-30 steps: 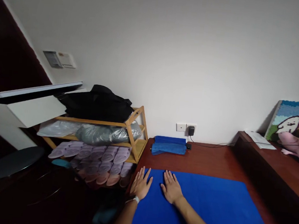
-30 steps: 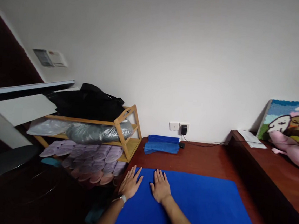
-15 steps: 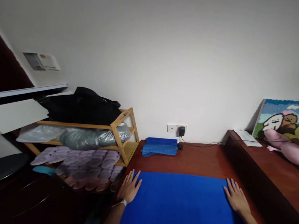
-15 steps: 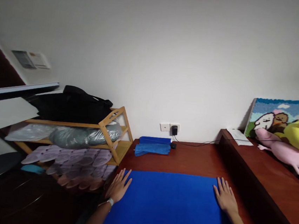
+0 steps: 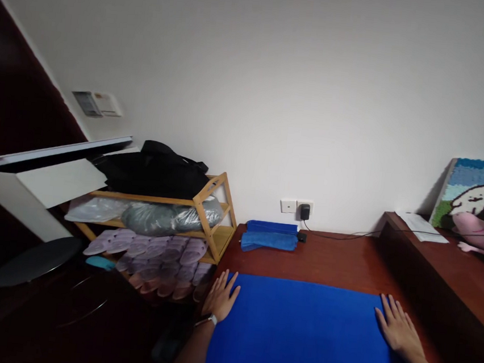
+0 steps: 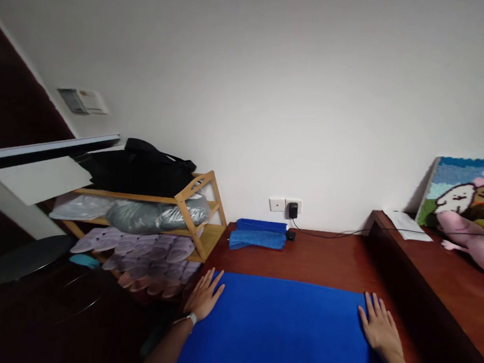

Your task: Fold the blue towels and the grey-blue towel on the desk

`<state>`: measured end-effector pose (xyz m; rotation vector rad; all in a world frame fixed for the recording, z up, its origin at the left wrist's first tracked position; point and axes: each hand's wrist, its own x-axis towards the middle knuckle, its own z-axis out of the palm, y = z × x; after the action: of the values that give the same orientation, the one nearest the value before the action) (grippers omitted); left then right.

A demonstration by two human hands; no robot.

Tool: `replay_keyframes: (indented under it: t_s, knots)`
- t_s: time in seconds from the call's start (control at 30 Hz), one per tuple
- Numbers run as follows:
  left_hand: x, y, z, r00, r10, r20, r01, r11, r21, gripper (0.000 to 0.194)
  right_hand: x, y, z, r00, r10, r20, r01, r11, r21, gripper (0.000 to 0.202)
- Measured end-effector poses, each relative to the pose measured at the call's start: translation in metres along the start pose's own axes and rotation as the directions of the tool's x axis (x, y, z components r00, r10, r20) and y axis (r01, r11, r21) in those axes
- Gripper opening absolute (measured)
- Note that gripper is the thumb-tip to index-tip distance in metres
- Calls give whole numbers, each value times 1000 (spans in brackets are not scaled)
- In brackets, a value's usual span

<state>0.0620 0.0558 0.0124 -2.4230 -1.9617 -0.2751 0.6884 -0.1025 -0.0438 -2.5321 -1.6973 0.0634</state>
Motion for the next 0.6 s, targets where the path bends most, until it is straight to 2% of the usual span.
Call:
replay_keyframes:
  t_s: [0.1, 0.17, 0.23, 0.27, 0.33, 0.4, 0.5, 0.57, 0.6]
  knots:
    - [-3, 2, -1, 1000, 0, -19, 0, 1000, -14, 60, 5, 7, -2, 998, -27, 48, 28, 999, -22, 74]
    - [-5, 3, 0, 999, -2, -32, 1, 1000, -19, 60, 10, 1, -12, 995, 28, 92, -24, 999, -42, 74]
    - [-6, 4, 0, 999, -3, -46, 2, 1000, -26, 60, 13, -24, -27, 992, 99, 74, -94, 994, -62, 74]
    - [-7, 5, 0, 999, -3, -53, 1, 1000, -29, 60, 14, -46, -35, 994, 99, 38, -97, 993, -61, 74]
    - [-8, 6, 0, 998, -2, -65, 0, 1000, -31, 59, 9, -112, -51, 998, -28, -49, 26, 999, -34, 73]
    - [-9, 7, 0, 998, -3, -65, 1, 999, -34, 59, -4, -198, -61, 973, -223, -53, 225, 973, 40, 71]
    - [-9, 7, 2, 998, -7, -70, 4, 999, -40, 59, -33, -332, -66, 872, -488, 36, 472, 860, 195, 71]
    - [-9, 6, 4, 997, -5, -77, 2, 999, -42, 59, -51, -399, -65, 803, -591, 71, 554, 786, 273, 71]
    - [-8, 5, 5, 997, -4, -79, 0, 999, -42, 59, -56, -421, -63, 786, -611, 94, 564, 771, 295, 71]
